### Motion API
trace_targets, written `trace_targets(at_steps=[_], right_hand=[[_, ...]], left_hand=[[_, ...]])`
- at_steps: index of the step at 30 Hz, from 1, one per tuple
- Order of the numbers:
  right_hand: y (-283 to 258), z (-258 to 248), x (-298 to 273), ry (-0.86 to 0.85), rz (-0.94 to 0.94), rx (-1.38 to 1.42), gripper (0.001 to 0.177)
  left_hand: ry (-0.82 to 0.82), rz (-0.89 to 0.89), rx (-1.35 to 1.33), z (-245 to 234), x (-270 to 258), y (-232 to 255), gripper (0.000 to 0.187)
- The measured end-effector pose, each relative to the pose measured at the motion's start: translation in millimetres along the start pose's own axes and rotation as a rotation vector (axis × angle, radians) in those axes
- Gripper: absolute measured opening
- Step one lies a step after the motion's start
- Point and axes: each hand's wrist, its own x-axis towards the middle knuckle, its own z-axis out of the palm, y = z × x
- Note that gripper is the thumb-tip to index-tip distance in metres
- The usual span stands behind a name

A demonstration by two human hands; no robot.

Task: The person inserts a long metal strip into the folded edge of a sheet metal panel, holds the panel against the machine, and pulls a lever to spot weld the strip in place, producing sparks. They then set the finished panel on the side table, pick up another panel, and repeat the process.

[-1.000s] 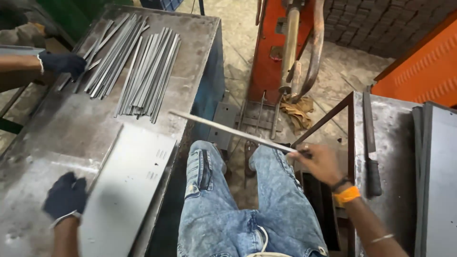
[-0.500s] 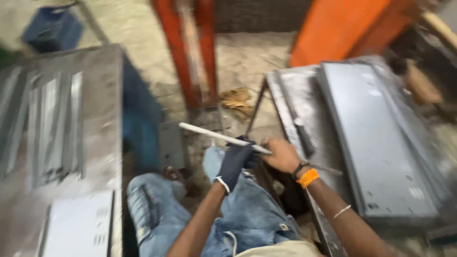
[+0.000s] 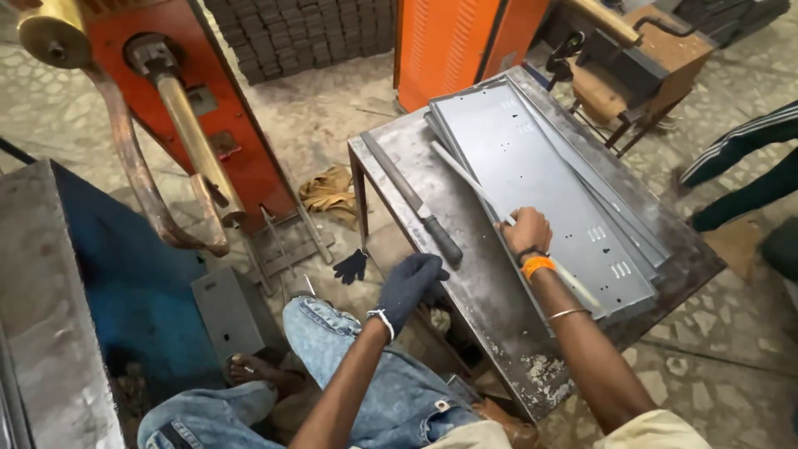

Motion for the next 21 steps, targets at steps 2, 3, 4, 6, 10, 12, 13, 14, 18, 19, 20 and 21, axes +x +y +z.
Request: trace_targets(at_steps=[2, 3, 4, 6, 10, 12, 13, 14, 18, 19, 20, 21], right_hand=[[-7, -12, 6, -0.164, -0.056, 0.015, 0.052], [-8, -10, 8, -0.164, -0.058, 0.018, 0.052], [-9, -8, 9, -0.206, -0.057, -0.056, 0.046], [-2, 2, 24, -0.243, -0.055, -0.126, 0.04], [10, 12, 68, -0.246, 0.022, -0.037, 0.035], [7, -12, 98, -0.173, 0.015, -0.003, 0.027], [5, -24, 110, -0.23, -0.037, 0.04, 0.024], [3, -36, 122, -0.285, -0.089, 0.084, 0.024], [-4, -26, 92, -0.03, -0.111, 0.045, 0.034], [16, 3, 91, 0.019, -0.121, 0.008, 0.037], [35, 32, 89, 0.067, -0.131, -0.029, 0.041], [29, 23, 60, 0.068, -0.129, -0.03, 0.041]], left_hand=[[-0.02, -0.038, 0.035, 3, -5, 1, 0.049], [-0.017, -0.037, 0.037, 3, -5, 4, 0.049], [-0.019, -0.027, 0.014, 4, -7, 6, 0.048], [-0.023, -0.013, -0.003, 5, -11, 12, 0.048], [-0.025, -0.014, 0.03, 3, -19, 3, 0.047], [-0.044, 0.034, 0.014, 6, -16, -4, 0.046], [-0.041, -0.001, 0.012, 6, -19, -5, 0.047], [-0.038, -0.036, 0.01, 6, -22, -6, 0.047], [-0.034, 0.0, 0.074, 19, -23, 2, 0.044], [-0.045, -0.014, 0.039, 22, -26, 1, 0.044], [-0.055, -0.028, 0.004, 25, -28, -1, 0.043], [-0.057, -0.028, 0.004, 25, -27, -3, 0.043]])
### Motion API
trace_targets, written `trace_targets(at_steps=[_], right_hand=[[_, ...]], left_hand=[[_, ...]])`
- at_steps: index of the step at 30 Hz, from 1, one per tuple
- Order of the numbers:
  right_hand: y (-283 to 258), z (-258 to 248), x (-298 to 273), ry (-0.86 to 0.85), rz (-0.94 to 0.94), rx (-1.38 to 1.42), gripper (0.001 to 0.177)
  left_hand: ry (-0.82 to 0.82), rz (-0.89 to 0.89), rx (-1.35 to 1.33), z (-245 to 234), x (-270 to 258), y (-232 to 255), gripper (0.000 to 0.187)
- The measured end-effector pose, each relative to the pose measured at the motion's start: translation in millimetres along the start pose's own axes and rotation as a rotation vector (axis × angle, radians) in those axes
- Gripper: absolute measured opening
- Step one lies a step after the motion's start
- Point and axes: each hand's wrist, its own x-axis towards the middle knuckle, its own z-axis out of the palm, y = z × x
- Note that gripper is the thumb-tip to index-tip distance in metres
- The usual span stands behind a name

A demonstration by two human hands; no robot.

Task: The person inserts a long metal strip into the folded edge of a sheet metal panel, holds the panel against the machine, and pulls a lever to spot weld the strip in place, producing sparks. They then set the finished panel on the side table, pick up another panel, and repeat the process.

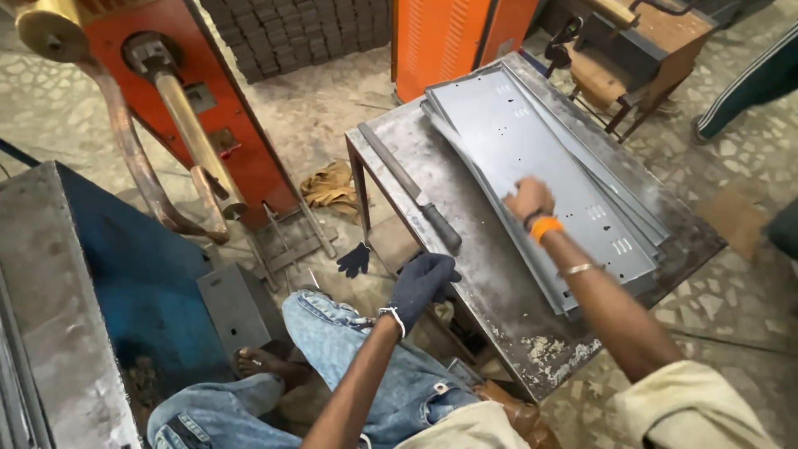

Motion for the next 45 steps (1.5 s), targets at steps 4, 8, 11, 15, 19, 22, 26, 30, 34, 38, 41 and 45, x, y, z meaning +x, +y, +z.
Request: trace_targets(at_steps=[4, 8, 11, 15, 19, 22, 26, 30, 34, 38, 41, 45], right_hand=[[-14, -21, -49, -0.199, 0.074, 0.063, 0.029], [-11, -35, -51, -0.271, 0.083, 0.074, 0.033], [21, -10, -29, -0.481, 0.218, 0.273, 0.035], [9, -20, -43, -0.387, 0.167, 0.126, 0.025], [5, -23, -67, -0.182, -0.012, 0.009, 0.019], [0, -32, -70, -0.243, 0.004, -0.055, 0.018], [-4, -43, -48, -0.209, -0.003, -0.038, 0.019], [-16, -97, -12, -0.293, 0.031, 0.007, 0.019], [-33, -141, 13, -0.238, -0.142, 0.142, 0.023], [-54, -142, -12, -0.541, -0.062, 0.553, 0.018], [-70, -121, -65, -0.726, -0.062, 0.785, 0.019], [-67, -109, -95, -0.584, -0.232, 0.863, 0.018]], left_hand=[[-0.021, -0.044, 0.021, 2, 9, -12, 0.044], [-0.091, -0.011, 0.043, 13, 12, -5, 0.045], [-0.076, -0.086, 0.006, 27, 22, -10, 0.046], [-0.139, -0.1, -0.043, 49, 48, -22, 0.046], [-0.163, -0.07, 0.007, 74, 71, -43, 0.051], [-0.163, 0.002, 0.189, 90, 78, -55, 0.06], [-0.137, 0.247, 0.746, 113, 80, -55, 0.071], [-0.077, 0.597, 0.923, 124, 74, -42, 0.079], [-0.199, 0.361, 1.273, 114, 88, -60, 0.065], [-0.054, 0.445, 0.394, 86, 128, -97, 0.06], [-0.062, 0.06, -0.627, 88, 76, 6, 0.072], [0.06, 0.013, -0.121, 50, 29, 28, 0.05]])
